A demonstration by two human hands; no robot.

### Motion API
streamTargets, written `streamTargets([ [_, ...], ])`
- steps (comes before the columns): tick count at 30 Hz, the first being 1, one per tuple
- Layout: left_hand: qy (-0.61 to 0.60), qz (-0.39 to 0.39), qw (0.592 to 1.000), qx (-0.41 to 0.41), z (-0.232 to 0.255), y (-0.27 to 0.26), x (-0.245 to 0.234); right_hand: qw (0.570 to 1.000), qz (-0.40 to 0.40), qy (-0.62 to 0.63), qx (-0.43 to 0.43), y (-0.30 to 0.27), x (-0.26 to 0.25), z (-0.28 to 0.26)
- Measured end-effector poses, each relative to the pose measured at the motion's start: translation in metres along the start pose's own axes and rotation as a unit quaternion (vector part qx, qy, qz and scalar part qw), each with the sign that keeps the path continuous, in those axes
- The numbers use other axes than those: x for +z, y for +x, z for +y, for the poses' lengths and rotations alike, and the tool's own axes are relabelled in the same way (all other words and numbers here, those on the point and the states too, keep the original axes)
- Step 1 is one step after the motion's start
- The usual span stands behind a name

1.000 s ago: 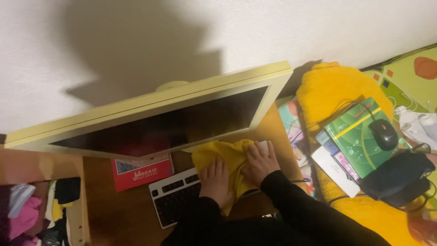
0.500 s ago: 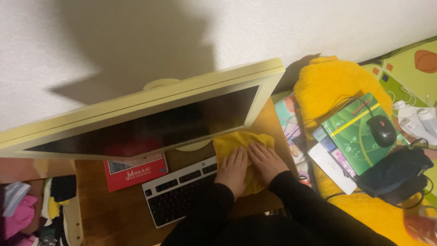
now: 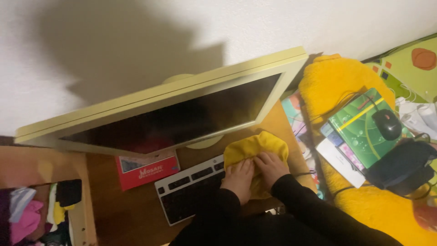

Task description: The person wipes a computer keyboard and monitor with a gray cloth, then switches to a yellow cloth to wipe the keyboard again. They then pick up several books and game cases from a nearby surface, wipe each one with the yellow cloth, and place them on the desk.

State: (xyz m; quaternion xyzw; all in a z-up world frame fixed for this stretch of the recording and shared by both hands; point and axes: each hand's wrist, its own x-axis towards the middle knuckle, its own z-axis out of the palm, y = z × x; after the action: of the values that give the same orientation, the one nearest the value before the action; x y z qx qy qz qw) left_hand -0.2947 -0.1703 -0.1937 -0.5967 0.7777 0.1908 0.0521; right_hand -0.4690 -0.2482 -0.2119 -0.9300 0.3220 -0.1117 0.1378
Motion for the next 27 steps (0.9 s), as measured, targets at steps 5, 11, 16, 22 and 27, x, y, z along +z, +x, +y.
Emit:
streamTargets([
  [5, -0.063, 0.014, 0.998, -0.001, -0.039, -0.044, -0.008, 0.997, -0.068, -0.031, 0.024, 0.019, 0.024, -0.037],
  [11, -0.107, -0.106, 0.988, -0.038, -0.089, -0.103, -0.025, 0.994, -0.1, 0.009, 0.033, 0.047, 0.042, -0.104],
  [16, -0.082, -0.051, 0.995, -0.035, -0.137, -0.148, 0.022, 0.993, -0.118, 0.028, 0.008, 0.06, 0.084, -0.141],
  [22, -0.047, 0.011, 0.998, -0.043, -0.179, -0.196, 0.041, 0.992, -0.127, -0.009, 0.002, 0.081, 0.116, -0.199],
  [27, -0.064, -0.037, 0.995, -0.073, -0.2, -0.234, 0.033, 0.991, -0.127, -0.028, -0.012, 0.092, 0.143, -0.235],
])
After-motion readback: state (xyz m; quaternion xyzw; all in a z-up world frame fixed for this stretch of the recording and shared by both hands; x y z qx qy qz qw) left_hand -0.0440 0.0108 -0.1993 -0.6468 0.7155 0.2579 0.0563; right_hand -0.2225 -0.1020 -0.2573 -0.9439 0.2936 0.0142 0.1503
